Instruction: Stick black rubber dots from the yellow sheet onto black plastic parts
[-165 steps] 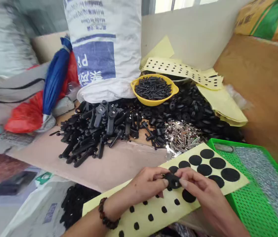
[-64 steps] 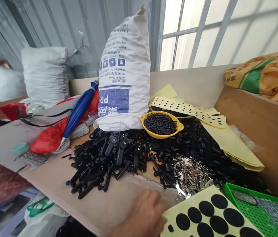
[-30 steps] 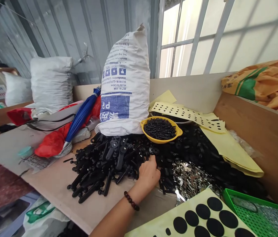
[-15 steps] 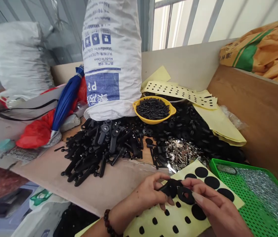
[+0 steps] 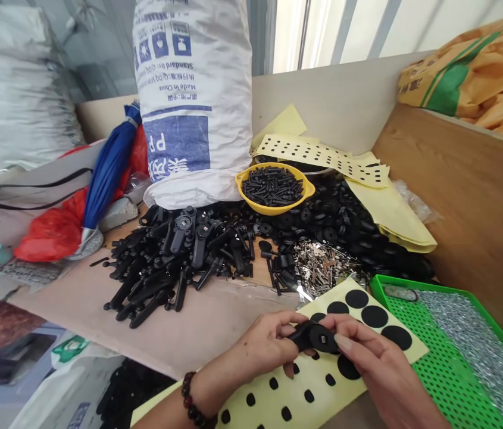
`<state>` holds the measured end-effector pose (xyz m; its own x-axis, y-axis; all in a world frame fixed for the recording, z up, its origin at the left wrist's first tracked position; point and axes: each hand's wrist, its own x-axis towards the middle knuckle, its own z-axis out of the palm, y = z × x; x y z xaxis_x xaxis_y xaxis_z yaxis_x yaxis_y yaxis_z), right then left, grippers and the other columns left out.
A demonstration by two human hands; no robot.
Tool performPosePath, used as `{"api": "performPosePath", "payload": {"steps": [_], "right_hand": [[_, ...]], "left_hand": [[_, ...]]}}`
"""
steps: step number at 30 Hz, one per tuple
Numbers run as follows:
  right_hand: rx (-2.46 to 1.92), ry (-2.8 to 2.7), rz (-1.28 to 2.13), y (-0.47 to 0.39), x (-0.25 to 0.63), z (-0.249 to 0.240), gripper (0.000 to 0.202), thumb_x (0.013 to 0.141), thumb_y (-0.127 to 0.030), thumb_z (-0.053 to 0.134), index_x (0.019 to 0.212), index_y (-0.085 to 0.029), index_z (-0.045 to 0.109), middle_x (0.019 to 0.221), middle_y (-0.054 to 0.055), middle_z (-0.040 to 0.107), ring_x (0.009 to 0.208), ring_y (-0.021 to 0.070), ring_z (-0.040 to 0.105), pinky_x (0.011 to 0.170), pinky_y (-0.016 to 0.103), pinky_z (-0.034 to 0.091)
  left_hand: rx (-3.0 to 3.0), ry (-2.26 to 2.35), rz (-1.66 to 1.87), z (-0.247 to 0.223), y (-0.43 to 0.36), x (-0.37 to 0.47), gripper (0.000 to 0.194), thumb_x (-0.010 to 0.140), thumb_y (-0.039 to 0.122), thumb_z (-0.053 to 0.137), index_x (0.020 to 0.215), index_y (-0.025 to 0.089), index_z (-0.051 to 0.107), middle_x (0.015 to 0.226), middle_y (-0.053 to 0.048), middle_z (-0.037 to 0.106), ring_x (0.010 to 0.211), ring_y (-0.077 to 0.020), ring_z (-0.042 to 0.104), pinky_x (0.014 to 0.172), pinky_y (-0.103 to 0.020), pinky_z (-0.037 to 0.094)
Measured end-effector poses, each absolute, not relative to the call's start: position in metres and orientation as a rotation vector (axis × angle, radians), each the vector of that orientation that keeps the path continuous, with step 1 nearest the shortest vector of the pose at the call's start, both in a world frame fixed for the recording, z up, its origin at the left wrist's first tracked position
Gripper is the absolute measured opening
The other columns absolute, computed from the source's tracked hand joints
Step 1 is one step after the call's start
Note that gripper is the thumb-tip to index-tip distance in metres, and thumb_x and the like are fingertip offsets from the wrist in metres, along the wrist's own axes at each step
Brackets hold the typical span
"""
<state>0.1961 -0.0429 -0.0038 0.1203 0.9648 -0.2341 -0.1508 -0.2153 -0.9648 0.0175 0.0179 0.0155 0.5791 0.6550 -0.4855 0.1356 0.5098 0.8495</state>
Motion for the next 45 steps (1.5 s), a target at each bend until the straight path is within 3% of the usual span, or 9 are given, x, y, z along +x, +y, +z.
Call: {"api": "performPosePath", "payload": {"steps": [16,20,24,31,39,45], "right_hand": [[-1.36,-0.997,1.282,-0.043,0.199,-0.008,0.033,0.074,-0.047,0.069,0.059,-0.02,0.058,0.091,0.008,0.065,0.078,0.0231,0.057,0.063,0.028,0.046],[-1.347,-1.007,1.262,-0.044,0.199,-0.01,0.032,0.074,-0.046,0.069,0.059,-0.02,0.058,0.089,0.006,0.065,0.079,0.0226,0.058,0.065,0.027,0.046],[-1.362,-1.007,1.258,-0.046,0.197,-0.01,0.032,0.074,-0.046,0.069,0.058,-0.02,0.058,0.089,0.006,0.065,0.077,0.0214,0.057,0.062,0.026,0.046],[-1.352,-0.98,1.217,-0.049,0.19,-0.003,0.029,0.075,-0.043,0.069,0.058,-0.021,0.057,0.086,0.006,0.063,0.077,0.0207,0.056,0.061,0.024,0.046],[-1.417,-1.147,1.114,-0.05,0.19,-0.009,0.03,0.073,-0.047,0.068,0.059,-0.022,0.061,0.085,0.008,0.066,0.081,0.0236,0.061,0.065,0.026,0.051],[-1.373,-1.136,1.092,-0.048,0.187,-0.007,0.033,0.067,-0.05,0.072,0.054,-0.023,0.061,0.074,0.007,0.067,0.073,0.0235,0.063,0.058,0.026,0.052]], "left_hand": [[1.087,0.907,0.36,0.019,0.014,0.017,0.056,0.058,0.01,0.052,0.112,0.013,0.065,0.077,-0.002,0.065,0.047,-0.006,0.048,0.041,-0.017,0.04],[1.148,0.889,0.365,0.019,0.012,0.015,0.044,0.069,0.02,0.058,0.111,0.013,0.065,0.08,-0.003,0.065,0.047,-0.0054,0.048,0.044,-0.017,0.04],[1.163,0.866,0.375,0.017,0.01,0.012,0.045,0.075,0.031,0.06,0.115,0.012,0.063,0.083,-0.005,0.066,0.051,-0.0062,0.049,0.046,-0.017,0.041],[1.19,0.866,0.399,0.015,0.007,0.012,0.045,0.075,0.036,0.061,0.113,0.011,0.064,0.078,-0.004,0.064,0.049,-0.006,0.048,0.044,-0.017,0.039],[1.199,0.954,0.405,0.01,0.005,0.015,0.032,0.071,0.024,0.061,0.101,0.013,0.063,0.063,0.003,0.056,0.046,-0.0069,0.05,0.045,-0.017,0.037],[1.28,0.988,0.448,0.014,-0.001,0.017,0.036,0.077,0.034,0.058,0.103,0.011,0.066,0.057,0.003,0.053,0.045,-0.0073,0.044,0.042,-0.017,0.036]]}}
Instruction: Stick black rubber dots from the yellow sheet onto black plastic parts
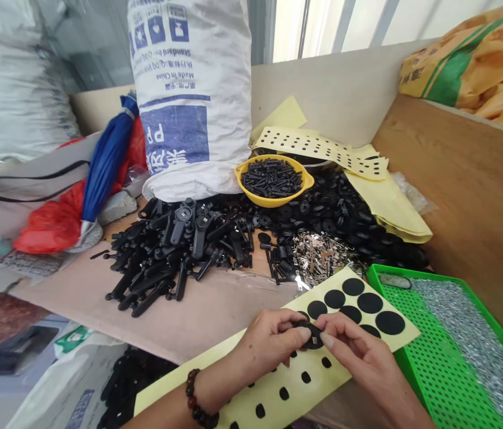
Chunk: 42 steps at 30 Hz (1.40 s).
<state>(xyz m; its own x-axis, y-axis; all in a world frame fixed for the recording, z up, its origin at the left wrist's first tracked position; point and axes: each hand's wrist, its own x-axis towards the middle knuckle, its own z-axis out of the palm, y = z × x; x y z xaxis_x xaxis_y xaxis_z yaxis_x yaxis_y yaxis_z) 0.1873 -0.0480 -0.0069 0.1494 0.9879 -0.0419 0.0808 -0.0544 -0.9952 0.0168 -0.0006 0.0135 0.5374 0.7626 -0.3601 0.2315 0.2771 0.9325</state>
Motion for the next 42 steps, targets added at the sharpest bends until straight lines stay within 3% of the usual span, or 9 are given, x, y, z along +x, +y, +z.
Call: {"api": "performPosePath", "payload": {"steps": [8,24,30,36,42], "right_hand": [[-1.408,-1.066,1.183,-0.054,0.177,0.003,0.034,0.063,-0.052,0.073,0.056,-0.021,0.062,0.063,0.004,0.064,0.06,0.0204,0.059,0.053,0.028,0.05],[-1.349,-0.987,1.232,-0.065,0.173,-0.017,0.031,0.071,-0.051,0.071,0.066,-0.021,0.064,0.067,0.003,0.064,0.065,0.0188,0.059,0.057,0.025,0.05],[-1.357,-1.018,1.276,-0.064,0.175,-0.026,0.032,0.075,-0.051,0.066,0.07,-0.02,0.062,0.069,0.002,0.062,0.065,0.0186,0.058,0.058,0.026,0.049],[-1.375,-0.977,1.281,-0.063,0.174,-0.029,0.034,0.072,-0.053,0.069,0.069,-0.02,0.06,0.066,0.001,0.059,0.064,0.0181,0.058,0.058,0.027,0.049],[-1.333,-0.89,1.364,-0.069,0.164,-0.019,0.033,0.082,-0.054,0.059,0.077,-0.021,0.061,0.073,0.0,0.062,0.071,0.0192,0.061,0.067,0.029,0.05]], "left_hand": [[1.355,1.008,0.443,0.006,-0.008,0.009,0.029,0.079,0.033,0.058,0.098,0.012,0.066,0.056,0.005,0.049,0.044,-0.0073,0.046,0.044,-0.017,0.039],[1.163,1.014,0.587,0.001,-0.021,0.011,0.034,0.075,0.036,0.062,0.098,0.01,0.062,0.06,0.004,0.045,0.052,-0.0087,0.044,0.047,-0.019,0.042],[1.429,1.064,0.614,0.003,-0.024,0.006,0.021,0.082,0.027,0.055,0.097,0.015,0.064,0.074,-0.001,0.059,0.068,-0.0131,0.053,0.057,-0.02,0.043],[1.679,1.119,0.658,0.013,-0.027,0.007,0.022,0.083,0.025,0.054,0.1,0.016,0.065,0.083,-0.004,0.067,0.077,-0.0177,0.06,0.073,-0.027,0.045],[1.186,1.028,0.623,0.006,-0.025,0.009,0.035,0.077,0.041,0.059,0.098,0.013,0.062,0.063,0.002,0.053,0.05,-0.0095,0.046,0.048,-0.02,0.04]]}}
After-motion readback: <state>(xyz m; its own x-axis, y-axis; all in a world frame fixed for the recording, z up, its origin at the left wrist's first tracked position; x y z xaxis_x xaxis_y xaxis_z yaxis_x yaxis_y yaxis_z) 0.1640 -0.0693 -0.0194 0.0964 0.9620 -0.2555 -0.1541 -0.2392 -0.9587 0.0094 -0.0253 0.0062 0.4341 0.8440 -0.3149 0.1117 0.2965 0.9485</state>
